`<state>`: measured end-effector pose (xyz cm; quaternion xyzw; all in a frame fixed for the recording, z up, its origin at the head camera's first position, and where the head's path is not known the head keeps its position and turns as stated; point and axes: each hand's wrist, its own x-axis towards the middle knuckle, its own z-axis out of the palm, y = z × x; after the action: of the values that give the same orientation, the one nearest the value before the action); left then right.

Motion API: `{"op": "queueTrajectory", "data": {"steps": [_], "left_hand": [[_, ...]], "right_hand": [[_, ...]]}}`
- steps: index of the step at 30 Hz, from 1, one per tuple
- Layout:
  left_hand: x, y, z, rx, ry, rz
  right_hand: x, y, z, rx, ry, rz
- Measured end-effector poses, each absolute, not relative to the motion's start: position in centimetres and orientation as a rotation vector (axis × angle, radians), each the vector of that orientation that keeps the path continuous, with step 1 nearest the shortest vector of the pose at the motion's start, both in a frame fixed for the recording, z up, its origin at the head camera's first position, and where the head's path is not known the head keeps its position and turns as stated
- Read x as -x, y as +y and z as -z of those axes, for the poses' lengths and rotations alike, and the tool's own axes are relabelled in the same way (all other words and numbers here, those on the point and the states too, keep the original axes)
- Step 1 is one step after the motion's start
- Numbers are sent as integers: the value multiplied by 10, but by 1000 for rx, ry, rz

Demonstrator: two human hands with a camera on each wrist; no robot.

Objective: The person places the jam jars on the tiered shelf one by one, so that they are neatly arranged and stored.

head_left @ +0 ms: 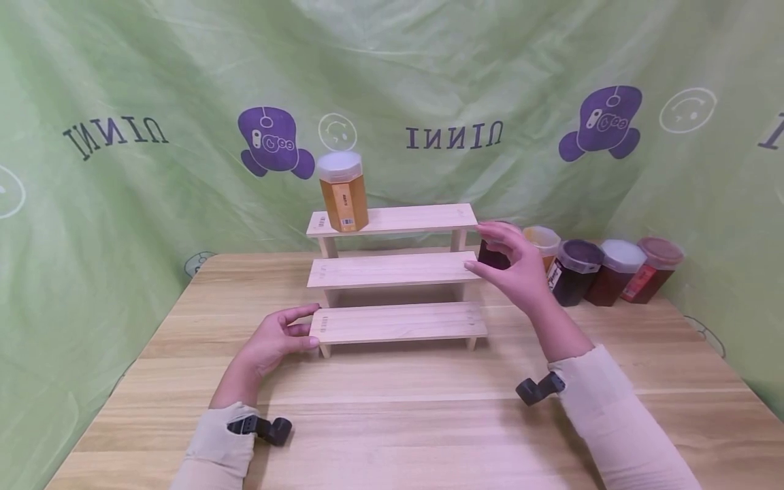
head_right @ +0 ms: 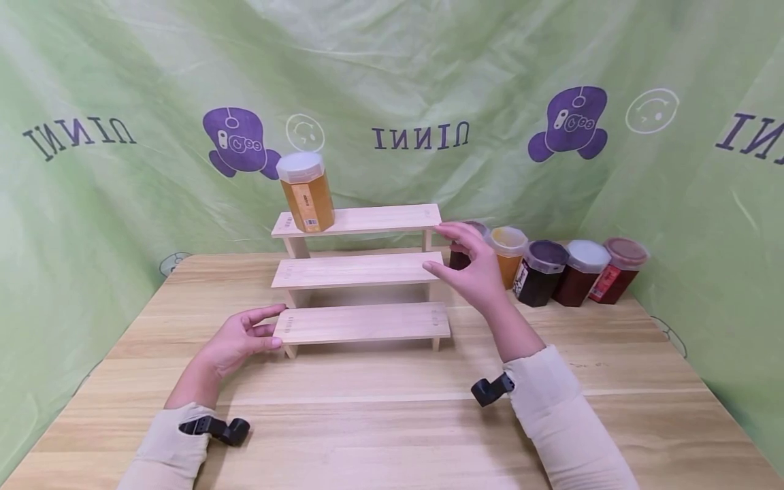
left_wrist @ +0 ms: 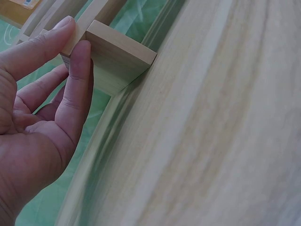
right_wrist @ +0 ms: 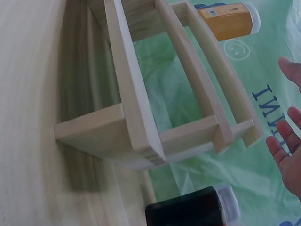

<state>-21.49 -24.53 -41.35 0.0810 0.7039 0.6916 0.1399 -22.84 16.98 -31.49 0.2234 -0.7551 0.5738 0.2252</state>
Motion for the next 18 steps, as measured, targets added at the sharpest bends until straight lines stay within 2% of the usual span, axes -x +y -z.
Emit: {"op": "queueTrajectory", "data": {"steps": [8, 18], "left_hand": [[215, -245, 415, -253, 2031, -2010], [215, -245, 413, -201, 2031, -2008]], "right_hand": [[225, 183, 327, -606, -2052, -1634], [233, 210, 358, -355, -2230, -1426]]}}
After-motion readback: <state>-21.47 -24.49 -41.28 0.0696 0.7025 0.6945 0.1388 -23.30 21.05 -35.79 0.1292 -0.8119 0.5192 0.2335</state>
